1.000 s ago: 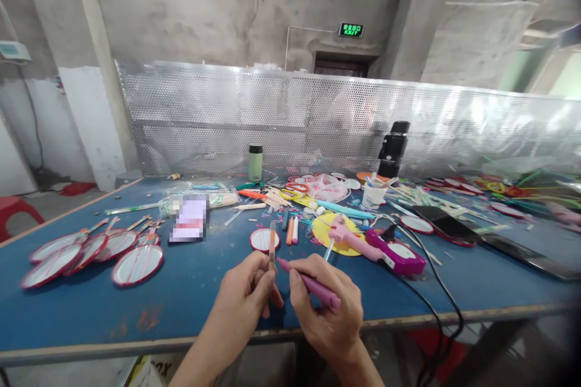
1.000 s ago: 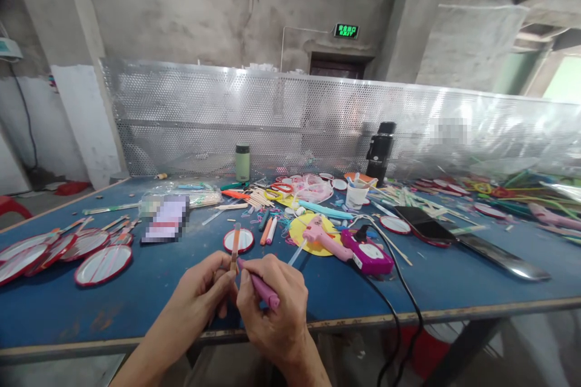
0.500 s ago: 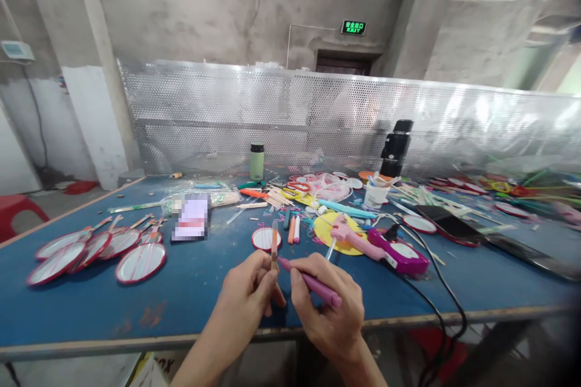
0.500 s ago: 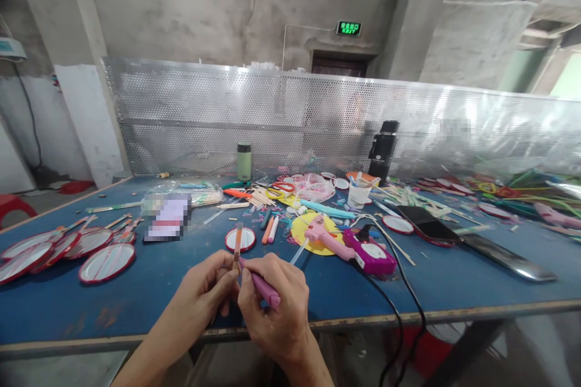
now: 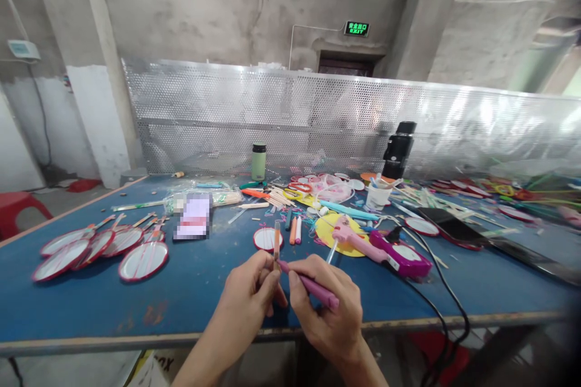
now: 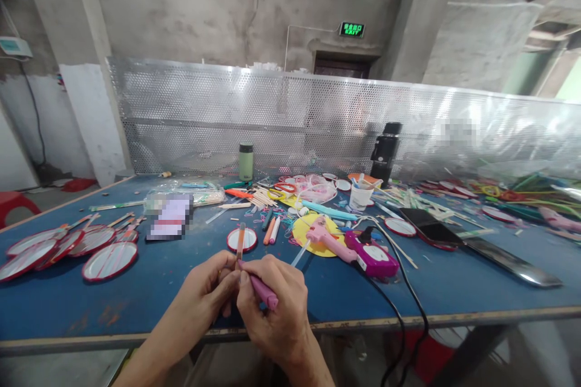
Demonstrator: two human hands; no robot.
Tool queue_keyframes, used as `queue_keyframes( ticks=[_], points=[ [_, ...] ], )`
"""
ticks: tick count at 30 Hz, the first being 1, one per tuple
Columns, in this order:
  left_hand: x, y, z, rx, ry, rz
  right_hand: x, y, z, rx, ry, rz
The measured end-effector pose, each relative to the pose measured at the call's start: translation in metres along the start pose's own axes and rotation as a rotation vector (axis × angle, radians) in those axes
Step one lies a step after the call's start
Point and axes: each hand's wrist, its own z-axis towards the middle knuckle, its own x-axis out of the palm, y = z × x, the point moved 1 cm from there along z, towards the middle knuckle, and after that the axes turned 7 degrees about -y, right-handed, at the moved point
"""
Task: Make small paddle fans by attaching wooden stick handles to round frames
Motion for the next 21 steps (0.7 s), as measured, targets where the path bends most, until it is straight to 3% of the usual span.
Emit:
queue_keyframes(
  ticks=[21],
  points=[
    [0.0011,0.0022,0.0006,0.013,0.005,0.004,0.0001,0.0012,0.0020,-0.009,-0.003,0.006]
  ],
)
